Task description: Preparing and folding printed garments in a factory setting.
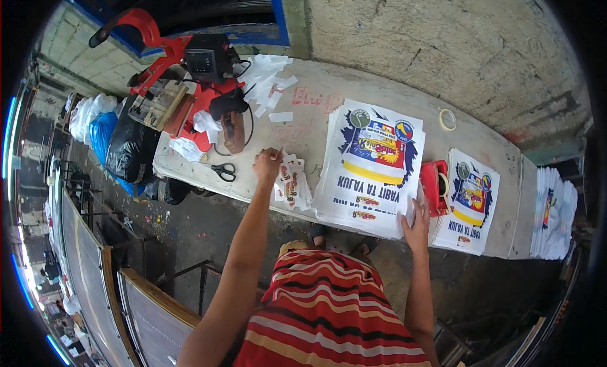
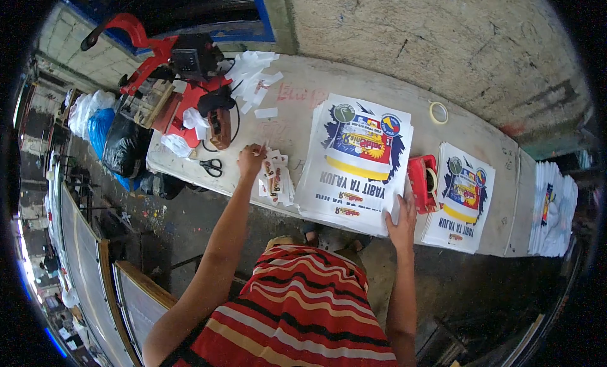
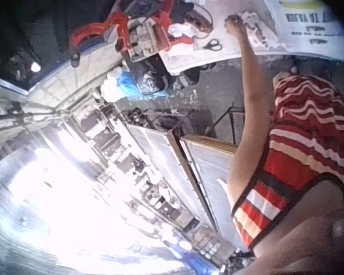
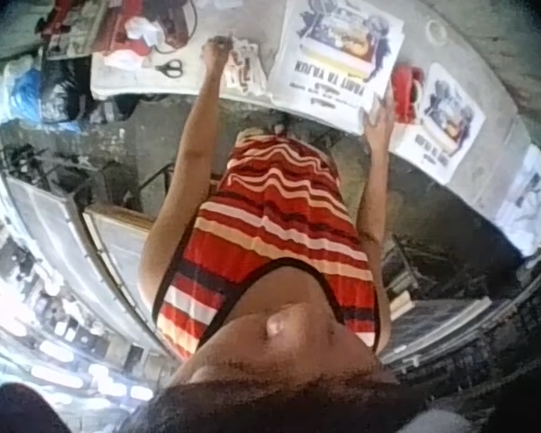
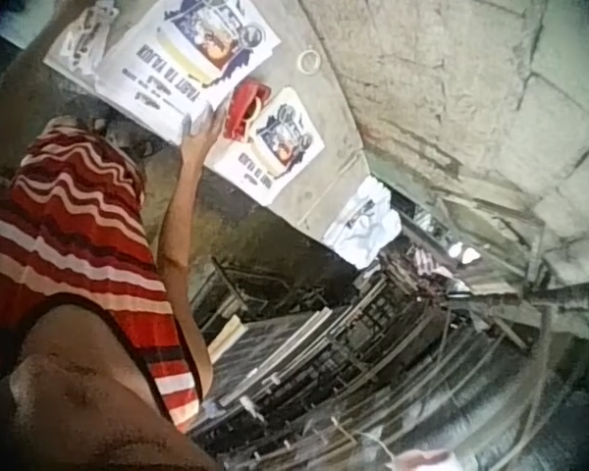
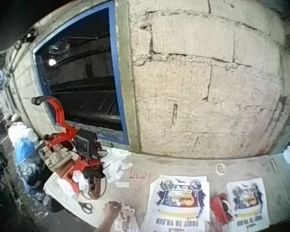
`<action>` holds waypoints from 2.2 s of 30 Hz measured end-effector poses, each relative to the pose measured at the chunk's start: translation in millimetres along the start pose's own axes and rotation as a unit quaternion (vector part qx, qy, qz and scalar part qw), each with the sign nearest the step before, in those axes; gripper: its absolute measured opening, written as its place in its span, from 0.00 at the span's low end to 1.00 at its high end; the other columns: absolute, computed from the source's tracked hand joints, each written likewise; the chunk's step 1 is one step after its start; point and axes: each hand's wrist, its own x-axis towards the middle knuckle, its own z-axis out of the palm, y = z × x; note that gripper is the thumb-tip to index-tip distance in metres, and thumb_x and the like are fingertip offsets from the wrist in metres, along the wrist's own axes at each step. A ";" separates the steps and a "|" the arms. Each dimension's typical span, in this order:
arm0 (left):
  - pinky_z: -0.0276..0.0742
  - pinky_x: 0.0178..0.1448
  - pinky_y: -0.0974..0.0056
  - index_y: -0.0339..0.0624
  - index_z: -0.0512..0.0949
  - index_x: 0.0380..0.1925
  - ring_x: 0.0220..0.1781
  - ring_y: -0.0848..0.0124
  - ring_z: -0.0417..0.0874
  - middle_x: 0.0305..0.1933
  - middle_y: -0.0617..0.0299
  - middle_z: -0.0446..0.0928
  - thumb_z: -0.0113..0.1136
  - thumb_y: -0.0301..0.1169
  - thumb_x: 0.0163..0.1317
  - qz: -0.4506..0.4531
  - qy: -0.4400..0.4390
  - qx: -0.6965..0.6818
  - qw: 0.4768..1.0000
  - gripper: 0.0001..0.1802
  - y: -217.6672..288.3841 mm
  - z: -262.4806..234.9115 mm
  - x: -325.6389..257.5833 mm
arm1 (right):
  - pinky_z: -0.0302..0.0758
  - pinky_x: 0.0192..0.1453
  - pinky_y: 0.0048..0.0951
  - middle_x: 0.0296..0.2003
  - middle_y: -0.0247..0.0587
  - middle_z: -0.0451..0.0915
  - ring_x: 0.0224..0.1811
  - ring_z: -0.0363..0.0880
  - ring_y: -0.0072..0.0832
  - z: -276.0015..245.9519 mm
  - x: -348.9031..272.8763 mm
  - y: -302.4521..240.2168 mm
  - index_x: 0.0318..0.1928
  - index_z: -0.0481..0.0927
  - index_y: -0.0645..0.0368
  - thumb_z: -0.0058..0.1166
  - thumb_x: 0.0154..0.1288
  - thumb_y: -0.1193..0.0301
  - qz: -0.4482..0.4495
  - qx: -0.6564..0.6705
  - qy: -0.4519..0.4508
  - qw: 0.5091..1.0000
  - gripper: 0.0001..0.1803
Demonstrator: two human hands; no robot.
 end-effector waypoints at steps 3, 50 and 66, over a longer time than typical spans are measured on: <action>0.78 0.47 0.55 0.43 0.86 0.38 0.43 0.54 0.86 0.42 0.51 0.85 0.65 0.44 0.63 0.057 0.056 -0.033 0.996 0.15 5.5 -23.8 -1.6 | 0.68 0.67 0.43 0.66 0.55 0.67 0.68 0.67 0.47 -6.6 0.9 -11.3 0.61 0.75 0.58 0.61 0.63 0.73 -0.018 0.027 0.063 0.998 0.25; 0.77 0.44 0.57 0.41 0.80 0.32 0.37 0.59 0.81 0.33 0.58 0.77 0.69 0.28 0.54 0.305 -0.299 -0.128 0.895 0.08 147.7 61.6 -131.2 | 0.77 0.37 0.34 0.27 0.45 0.83 0.30 0.83 0.37 77.0 45.7 -16.9 0.30 0.82 0.62 0.66 0.53 0.69 0.119 0.181 -0.114 0.970 0.09; 0.76 0.47 0.52 0.45 0.81 0.31 0.43 0.54 0.80 0.36 0.56 0.78 0.66 0.27 0.53 0.425 -0.179 -0.057 0.886 0.05 134.2 94.1 -142.9 | 0.73 0.27 0.31 0.21 0.41 0.79 0.19 0.79 0.27 68.8 55.0 -23.4 0.29 0.78 0.61 0.68 0.52 0.70 0.158 0.225 -0.153 0.949 0.11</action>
